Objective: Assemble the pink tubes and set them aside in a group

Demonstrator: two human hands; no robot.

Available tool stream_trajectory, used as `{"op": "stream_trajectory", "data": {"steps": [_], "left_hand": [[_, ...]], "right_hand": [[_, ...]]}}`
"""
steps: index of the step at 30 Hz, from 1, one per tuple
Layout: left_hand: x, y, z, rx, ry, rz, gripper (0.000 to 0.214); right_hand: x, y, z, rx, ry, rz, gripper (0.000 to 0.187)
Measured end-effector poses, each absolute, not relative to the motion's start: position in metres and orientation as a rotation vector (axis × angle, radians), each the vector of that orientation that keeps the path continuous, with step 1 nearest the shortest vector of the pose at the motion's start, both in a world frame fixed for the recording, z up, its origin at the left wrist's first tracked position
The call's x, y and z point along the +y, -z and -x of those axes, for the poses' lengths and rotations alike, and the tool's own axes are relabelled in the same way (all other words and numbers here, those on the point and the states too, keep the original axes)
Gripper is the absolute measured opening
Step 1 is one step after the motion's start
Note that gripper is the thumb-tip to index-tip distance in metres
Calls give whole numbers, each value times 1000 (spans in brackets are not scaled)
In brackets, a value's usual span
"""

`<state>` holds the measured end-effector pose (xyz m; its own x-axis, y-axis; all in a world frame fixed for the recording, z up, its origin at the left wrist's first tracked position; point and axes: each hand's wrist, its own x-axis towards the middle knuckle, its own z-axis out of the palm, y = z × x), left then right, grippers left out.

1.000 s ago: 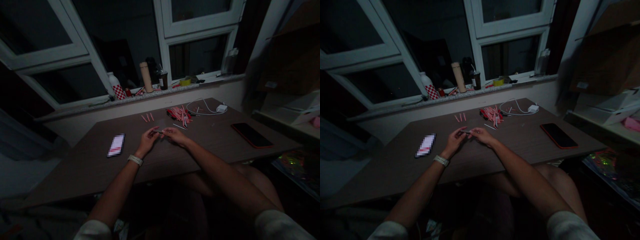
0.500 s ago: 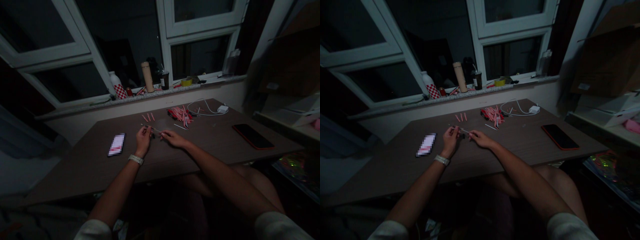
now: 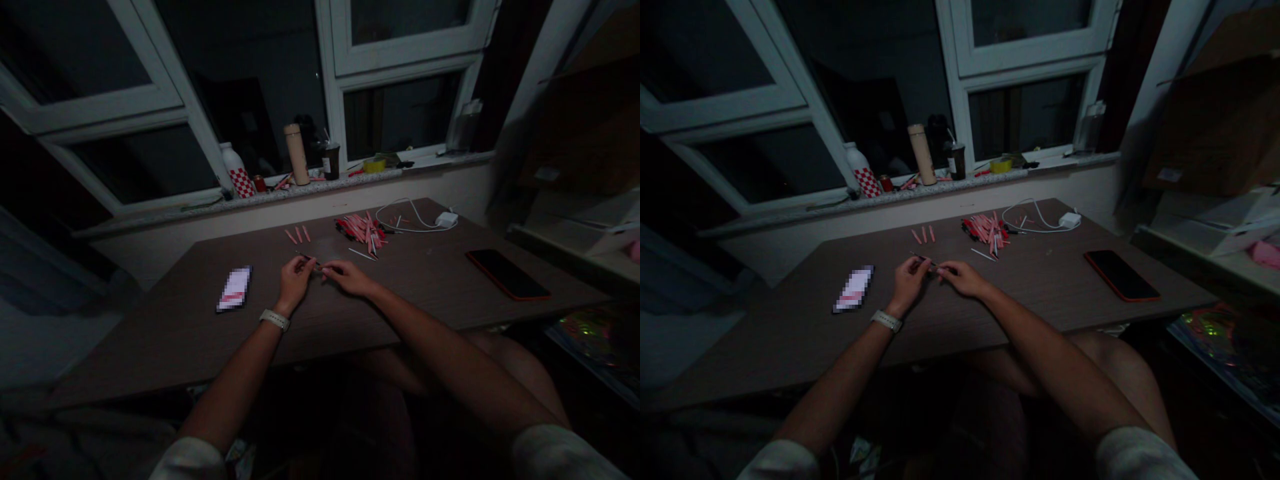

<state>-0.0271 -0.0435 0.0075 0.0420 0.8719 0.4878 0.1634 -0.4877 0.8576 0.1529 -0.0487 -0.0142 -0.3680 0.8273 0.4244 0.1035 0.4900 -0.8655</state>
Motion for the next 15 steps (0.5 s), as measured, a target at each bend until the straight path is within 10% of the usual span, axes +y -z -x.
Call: {"op": "stream_trajectory", "data": {"steps": [15], "left_hand": [[-42,-4,29,1142,-1529,-1759,33]], "right_hand": [[-51,13,-152,-1678,-1088,879,43]]}}
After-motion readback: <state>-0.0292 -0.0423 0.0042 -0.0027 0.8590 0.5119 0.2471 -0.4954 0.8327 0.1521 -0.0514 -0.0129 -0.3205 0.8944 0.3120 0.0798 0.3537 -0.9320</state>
